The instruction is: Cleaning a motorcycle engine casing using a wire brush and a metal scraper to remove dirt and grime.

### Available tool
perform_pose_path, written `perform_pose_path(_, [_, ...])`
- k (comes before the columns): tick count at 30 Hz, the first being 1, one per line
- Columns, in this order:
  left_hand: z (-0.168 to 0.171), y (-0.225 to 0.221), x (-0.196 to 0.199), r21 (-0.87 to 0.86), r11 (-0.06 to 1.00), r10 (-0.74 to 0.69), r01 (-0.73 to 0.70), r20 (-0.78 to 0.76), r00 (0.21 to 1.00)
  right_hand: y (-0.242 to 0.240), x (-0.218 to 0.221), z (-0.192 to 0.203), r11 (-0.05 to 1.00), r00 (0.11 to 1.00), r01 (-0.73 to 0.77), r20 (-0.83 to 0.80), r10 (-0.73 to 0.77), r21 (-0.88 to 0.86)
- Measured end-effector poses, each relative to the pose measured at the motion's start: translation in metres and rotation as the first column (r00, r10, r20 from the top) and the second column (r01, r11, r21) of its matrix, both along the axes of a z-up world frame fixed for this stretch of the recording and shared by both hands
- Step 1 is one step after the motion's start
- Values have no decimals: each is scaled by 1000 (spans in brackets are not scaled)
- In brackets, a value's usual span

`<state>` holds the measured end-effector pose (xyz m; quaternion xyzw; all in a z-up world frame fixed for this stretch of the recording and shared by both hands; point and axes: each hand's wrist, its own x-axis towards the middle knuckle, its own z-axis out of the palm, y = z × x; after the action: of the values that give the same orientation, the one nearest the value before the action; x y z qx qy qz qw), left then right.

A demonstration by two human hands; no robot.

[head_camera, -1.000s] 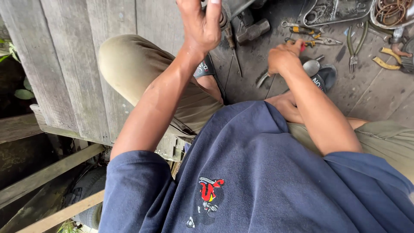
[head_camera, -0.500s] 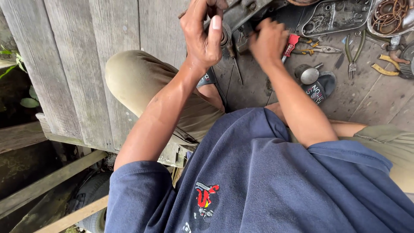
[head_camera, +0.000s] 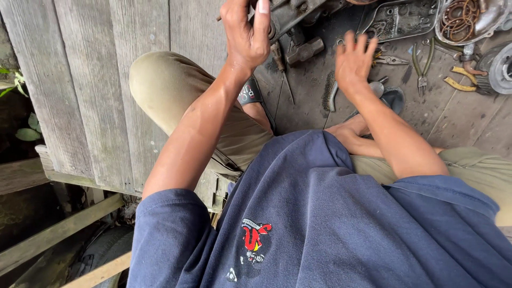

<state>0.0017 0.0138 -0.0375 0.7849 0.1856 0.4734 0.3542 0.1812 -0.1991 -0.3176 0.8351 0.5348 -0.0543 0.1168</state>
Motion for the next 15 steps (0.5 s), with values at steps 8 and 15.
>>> perform_pose_path(8, [6, -3, 1, 24, 1000, 10, -10, 21, 1000, -47, 5, -30, 949, 931, -314, 201, 306, 11])
perform_pose_path(15, [6, -4, 2, 38, 999, 23, -24, 23, 999, -21, 18, 26, 894, 880, -444, 157, 448, -63])
